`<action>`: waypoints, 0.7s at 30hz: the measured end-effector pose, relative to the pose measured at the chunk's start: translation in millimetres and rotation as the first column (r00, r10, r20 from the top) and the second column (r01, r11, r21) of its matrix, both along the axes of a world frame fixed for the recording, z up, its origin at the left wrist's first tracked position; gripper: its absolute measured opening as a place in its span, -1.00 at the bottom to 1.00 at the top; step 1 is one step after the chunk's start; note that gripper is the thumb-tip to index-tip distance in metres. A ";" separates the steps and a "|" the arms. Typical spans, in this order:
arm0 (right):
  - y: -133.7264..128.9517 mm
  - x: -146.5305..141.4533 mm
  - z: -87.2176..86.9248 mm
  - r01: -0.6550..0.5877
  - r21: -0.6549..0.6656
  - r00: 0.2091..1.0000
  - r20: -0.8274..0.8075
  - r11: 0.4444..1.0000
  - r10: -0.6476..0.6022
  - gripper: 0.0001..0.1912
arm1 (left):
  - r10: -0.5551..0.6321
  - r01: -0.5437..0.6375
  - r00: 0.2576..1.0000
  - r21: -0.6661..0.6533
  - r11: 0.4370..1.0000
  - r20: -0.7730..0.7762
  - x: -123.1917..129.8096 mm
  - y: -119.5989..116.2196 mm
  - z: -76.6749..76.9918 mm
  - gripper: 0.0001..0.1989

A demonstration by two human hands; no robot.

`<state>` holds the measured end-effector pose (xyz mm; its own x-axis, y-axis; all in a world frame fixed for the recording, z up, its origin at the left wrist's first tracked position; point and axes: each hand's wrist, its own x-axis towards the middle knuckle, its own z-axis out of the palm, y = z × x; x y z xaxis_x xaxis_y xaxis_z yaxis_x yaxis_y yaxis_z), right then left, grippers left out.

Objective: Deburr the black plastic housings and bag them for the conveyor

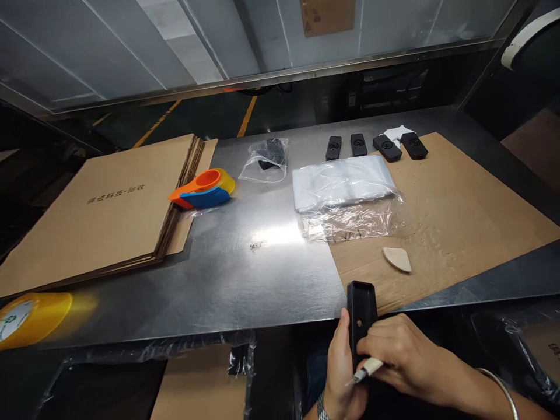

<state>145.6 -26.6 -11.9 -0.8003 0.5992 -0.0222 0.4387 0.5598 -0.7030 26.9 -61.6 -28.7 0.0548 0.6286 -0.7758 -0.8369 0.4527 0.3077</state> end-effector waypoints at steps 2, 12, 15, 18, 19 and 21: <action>0.3 -0.9 1.6 -0.002 -0.013 1.000 0.002 1.000 0.002 -0.76 | 0.006 -0.006 1.000 -0.001 1.000 -0.016 0.3 -1.7 -1.3 -0.69; 33.0 9.1 -0.9 0.265 -0.173 0.950 -0.125 0.949 -0.288 -0.83 | -0.294 0.290 0.956 0.124 0.949 0.017 -1.6 -10.2 -13.2 -0.43; 44.3 10.6 1.4 0.308 -0.257 0.922 -0.158 0.916 -0.354 -0.73 | -0.340 0.330 0.940 0.165 0.929 0.033 -4.3 -11.4 -17.0 -0.42; 52.9 9.7 0.9 0.286 -0.304 0.927 -0.153 0.909 -0.343 -0.81 | -0.365 0.356 0.931 0.160 0.921 0.031 -5.3 -12.0 -22.1 -0.42; 55.2 9.5 -0.1 0.287 -0.319 0.927 -0.146 0.904 -0.346 -0.73 | -0.372 0.362 0.927 0.157 0.919 0.038 -5.4 -12.0 -23.7 -0.41; 58.2 10.0 -2.3 0.316 -0.348 0.913 -0.141 0.882 -0.383 -0.63 | -0.379 0.366 0.923 0.161 0.917 0.064 -5.7 -11.5 -25.5 -0.41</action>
